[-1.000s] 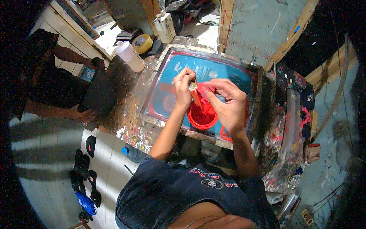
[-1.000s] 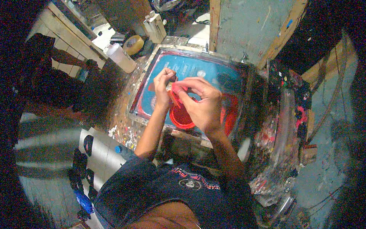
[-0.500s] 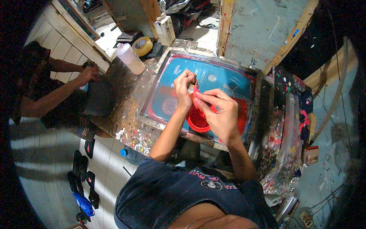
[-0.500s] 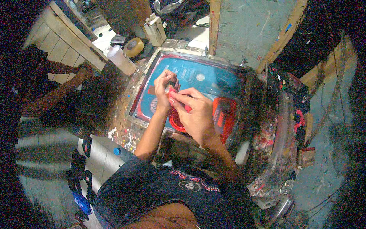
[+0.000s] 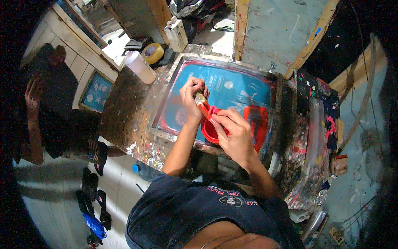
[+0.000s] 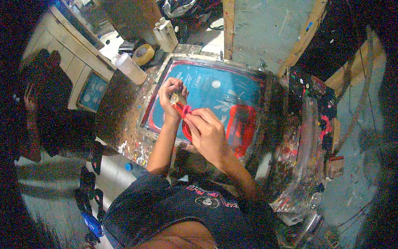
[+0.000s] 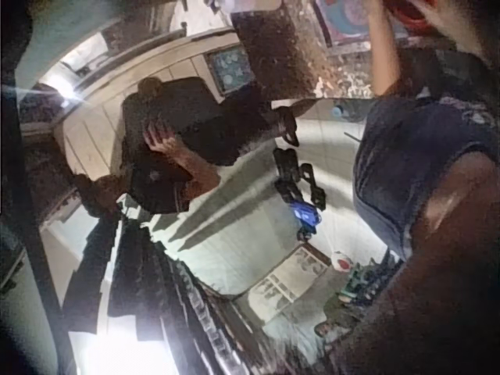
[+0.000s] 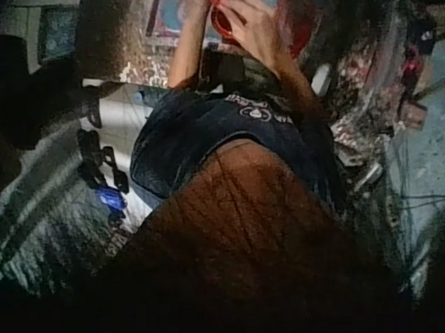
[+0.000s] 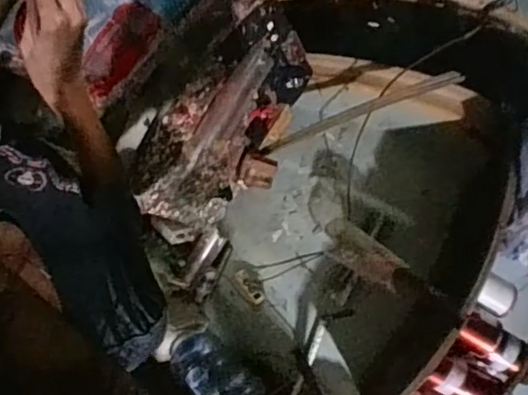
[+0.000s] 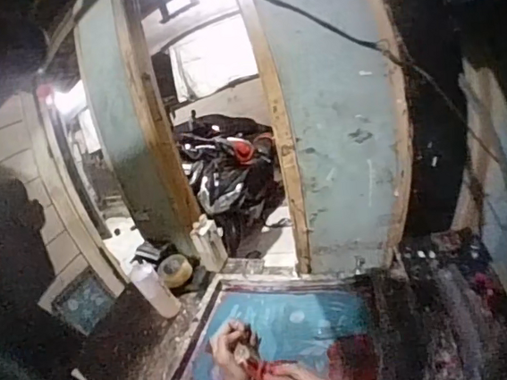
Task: The person repeatedly places a black rectangular squeegee onto a screen printing frame and pulls it across the mesh to transfer ink onto a surface below. The person also handles a red plastic cup and a small brush, dipping the brush into the cup and applying liquid to the screen frame.
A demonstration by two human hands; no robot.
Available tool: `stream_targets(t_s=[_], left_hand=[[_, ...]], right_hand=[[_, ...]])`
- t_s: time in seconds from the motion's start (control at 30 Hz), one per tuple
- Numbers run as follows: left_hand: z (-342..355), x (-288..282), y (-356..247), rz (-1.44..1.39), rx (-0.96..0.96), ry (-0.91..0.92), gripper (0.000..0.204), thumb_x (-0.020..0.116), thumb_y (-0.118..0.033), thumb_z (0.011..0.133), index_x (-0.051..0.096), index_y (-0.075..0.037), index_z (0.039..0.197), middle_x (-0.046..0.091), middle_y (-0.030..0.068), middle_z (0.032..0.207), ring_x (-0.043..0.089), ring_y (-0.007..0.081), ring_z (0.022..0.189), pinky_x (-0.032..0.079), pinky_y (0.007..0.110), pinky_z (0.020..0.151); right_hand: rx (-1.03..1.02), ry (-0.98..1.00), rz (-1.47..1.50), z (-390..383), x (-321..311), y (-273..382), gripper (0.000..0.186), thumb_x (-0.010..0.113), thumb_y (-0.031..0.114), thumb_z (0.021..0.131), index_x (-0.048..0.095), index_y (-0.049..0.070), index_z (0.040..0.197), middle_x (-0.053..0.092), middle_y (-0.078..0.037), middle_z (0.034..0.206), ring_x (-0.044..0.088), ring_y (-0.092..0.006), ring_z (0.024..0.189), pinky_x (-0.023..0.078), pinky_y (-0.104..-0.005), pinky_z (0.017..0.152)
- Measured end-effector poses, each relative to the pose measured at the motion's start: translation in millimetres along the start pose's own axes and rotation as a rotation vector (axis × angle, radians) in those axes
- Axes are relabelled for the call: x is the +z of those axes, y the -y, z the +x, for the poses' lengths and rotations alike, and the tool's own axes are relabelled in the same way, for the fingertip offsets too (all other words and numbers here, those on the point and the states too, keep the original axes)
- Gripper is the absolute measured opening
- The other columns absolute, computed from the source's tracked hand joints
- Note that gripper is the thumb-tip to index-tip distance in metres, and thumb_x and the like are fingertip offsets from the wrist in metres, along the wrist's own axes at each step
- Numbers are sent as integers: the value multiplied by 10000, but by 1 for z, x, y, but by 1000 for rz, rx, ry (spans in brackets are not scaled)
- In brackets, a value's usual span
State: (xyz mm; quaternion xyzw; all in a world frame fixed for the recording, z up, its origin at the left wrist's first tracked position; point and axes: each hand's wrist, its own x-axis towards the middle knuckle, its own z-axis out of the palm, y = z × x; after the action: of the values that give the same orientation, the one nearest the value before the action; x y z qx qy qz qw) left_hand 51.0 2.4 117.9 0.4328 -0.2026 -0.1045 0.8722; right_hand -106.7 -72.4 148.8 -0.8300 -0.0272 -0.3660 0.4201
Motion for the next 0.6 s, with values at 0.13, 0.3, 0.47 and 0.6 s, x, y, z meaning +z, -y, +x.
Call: stream_targets(t_s=[0.13,0.3,0.47,0.6], left_hand=[[4,-7,1,-144,-47,-77,159,493,-227,858,468,-73,826,446,41,771,437,174,629,371,322,578],[10,-17,-9,-184,-96,-48,178,499,-233,880,454,-74,811,440,40,761,441,157,609,369,308,556],[0,-18,-11,-140,-154,-62,167,507,-216,888,454,-77,811,449,37,767,452,141,596,375,295,559],[-4,-17,-12,-124,-158,-74,156,502,-203,894,462,-75,814,455,39,766,467,138,599,380,289,554]], right_hand=[[125,144,111,-2,-18,0,131,727,11,863,716,-22,989,691,-145,1039,687,-285,975,556,-368,845],[377,128,646,6,-42,-34,104,689,30,929,693,-15,1023,691,-166,1200,646,-229,1153,505,-370,1015],[528,151,841,18,-52,-44,67,662,42,918,663,15,979,675,-200,1261,633,-243,1188,472,-395,1060],[432,140,989,25,-51,-49,70,654,81,904,657,32,953,699,-188,1201,650,-248,1157,452,-407,1064]])
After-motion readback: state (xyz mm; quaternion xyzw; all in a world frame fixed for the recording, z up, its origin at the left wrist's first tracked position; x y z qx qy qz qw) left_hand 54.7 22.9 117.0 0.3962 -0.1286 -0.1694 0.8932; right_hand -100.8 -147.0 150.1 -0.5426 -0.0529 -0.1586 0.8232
